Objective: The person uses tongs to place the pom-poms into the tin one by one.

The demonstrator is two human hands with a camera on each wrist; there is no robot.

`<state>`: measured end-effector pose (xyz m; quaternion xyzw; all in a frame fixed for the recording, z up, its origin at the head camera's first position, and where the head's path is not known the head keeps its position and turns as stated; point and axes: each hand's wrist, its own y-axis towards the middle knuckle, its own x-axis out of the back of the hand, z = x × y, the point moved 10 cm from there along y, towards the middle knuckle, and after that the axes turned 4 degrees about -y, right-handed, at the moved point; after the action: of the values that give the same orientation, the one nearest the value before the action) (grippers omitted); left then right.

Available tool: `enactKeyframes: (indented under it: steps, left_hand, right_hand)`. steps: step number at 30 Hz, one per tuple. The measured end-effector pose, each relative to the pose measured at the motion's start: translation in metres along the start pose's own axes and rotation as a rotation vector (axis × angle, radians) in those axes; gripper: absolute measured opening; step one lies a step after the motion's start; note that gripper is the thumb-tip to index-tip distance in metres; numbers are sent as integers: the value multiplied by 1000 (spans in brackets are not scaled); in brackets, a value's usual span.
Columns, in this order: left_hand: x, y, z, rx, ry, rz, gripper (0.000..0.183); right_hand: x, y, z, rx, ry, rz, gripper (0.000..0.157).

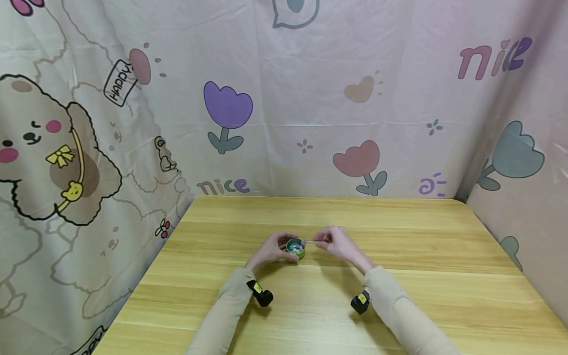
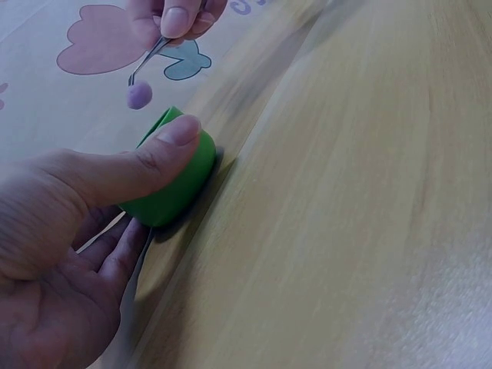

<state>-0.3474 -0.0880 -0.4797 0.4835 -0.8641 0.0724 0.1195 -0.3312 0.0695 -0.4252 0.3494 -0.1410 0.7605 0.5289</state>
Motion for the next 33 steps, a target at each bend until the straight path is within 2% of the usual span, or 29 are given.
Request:
enactKeyframes:
  steps: [20, 24, 28, 33]
  left_hand:
    - [-1, 0, 1, 4, 6, -6, 64]
    - [0, 1, 1, 6, 19, -14, 64]
    - [0, 1, 2, 16, 22, -21, 65]
    - [1, 0, 2, 12, 25, -23, 65]
  right_hand:
    - [-1, 2, 0, 31, 10, 1, 13]
    - [2, -1, -10, 15, 14, -12, 14]
    - [9, -8, -30, -45, 7, -25, 14]
    - [19, -17, -52, -81, -20, -19, 11]
